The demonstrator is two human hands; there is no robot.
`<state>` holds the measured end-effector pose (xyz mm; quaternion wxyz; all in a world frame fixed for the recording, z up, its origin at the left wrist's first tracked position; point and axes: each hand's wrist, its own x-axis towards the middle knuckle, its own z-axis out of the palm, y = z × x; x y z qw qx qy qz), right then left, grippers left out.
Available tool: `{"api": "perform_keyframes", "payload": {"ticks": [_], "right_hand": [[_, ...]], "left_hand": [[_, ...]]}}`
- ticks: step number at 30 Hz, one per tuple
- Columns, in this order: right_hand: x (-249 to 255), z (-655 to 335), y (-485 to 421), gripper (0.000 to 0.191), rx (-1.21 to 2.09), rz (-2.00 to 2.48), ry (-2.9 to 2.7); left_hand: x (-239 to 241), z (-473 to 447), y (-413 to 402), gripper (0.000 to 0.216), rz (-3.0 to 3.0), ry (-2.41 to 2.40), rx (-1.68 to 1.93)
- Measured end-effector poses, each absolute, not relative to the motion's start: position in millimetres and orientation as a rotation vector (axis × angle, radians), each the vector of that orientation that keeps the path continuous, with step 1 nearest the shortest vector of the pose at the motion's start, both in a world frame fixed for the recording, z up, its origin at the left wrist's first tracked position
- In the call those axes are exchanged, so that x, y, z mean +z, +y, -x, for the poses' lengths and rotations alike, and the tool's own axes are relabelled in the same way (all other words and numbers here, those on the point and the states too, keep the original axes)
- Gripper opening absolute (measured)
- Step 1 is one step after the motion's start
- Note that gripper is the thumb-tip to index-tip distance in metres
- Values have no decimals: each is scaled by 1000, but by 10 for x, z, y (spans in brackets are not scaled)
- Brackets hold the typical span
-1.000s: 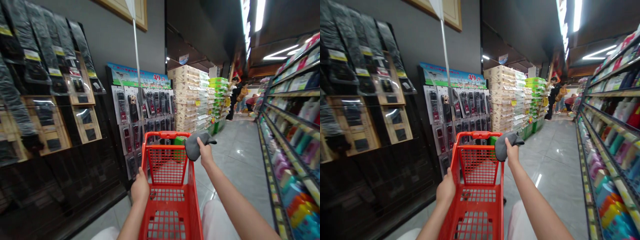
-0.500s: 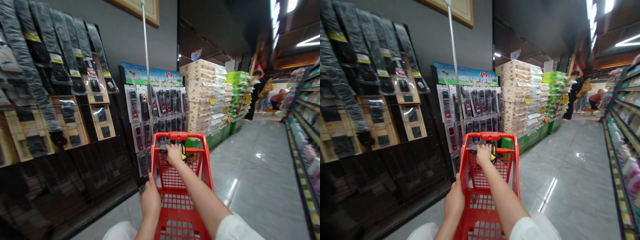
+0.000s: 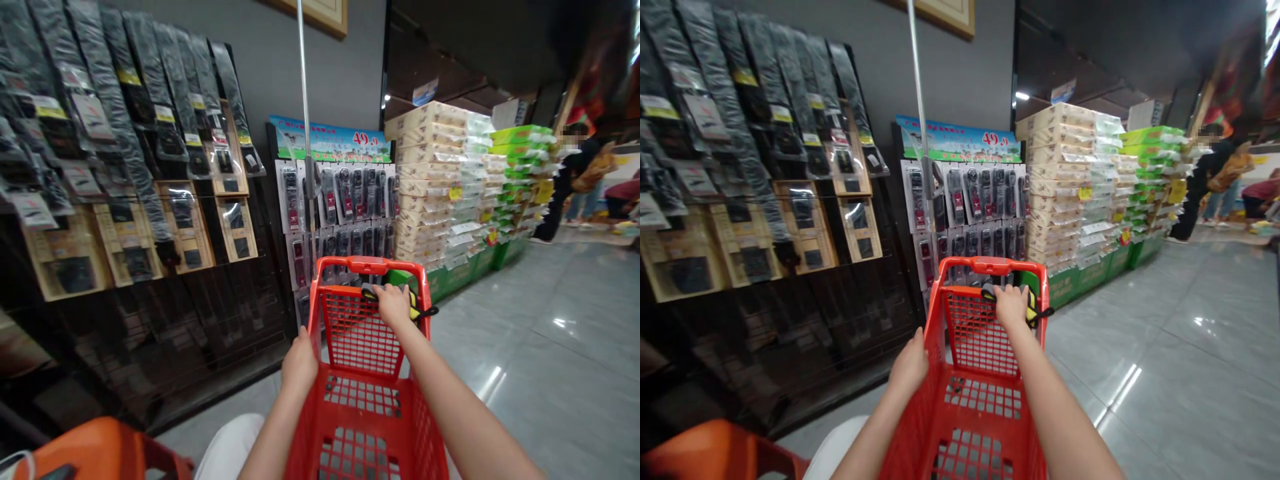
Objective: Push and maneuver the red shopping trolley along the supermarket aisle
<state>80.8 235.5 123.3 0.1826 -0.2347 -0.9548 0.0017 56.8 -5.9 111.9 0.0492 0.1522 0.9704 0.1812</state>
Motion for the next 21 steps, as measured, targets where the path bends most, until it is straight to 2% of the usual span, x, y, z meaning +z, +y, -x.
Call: {"api": "perform_keyframes", "payload": {"ticks": [4, 8, 11, 18, 21], "right_hand": [[1280, -714, 2224, 45, -8, 482, -2725], [1264, -843, 2546, 51, 31, 412, -2798], [1236, -819, 2600, 53, 5, 545, -2796], [1311, 39, 1396, 47, 89, 281, -2803], [1317, 230, 1158, 47, 80, 187, -2791]], "left_hand": [[1365, 14, 232, 61, -292, 3044, 772], [1394, 327, 373, 37, -199, 3044, 808], [1291, 346, 346, 30, -183, 3066, 831], [1194, 365, 281, 27, -175, 3071, 843], [1211, 393, 249, 28, -139, 3059, 835]]}}
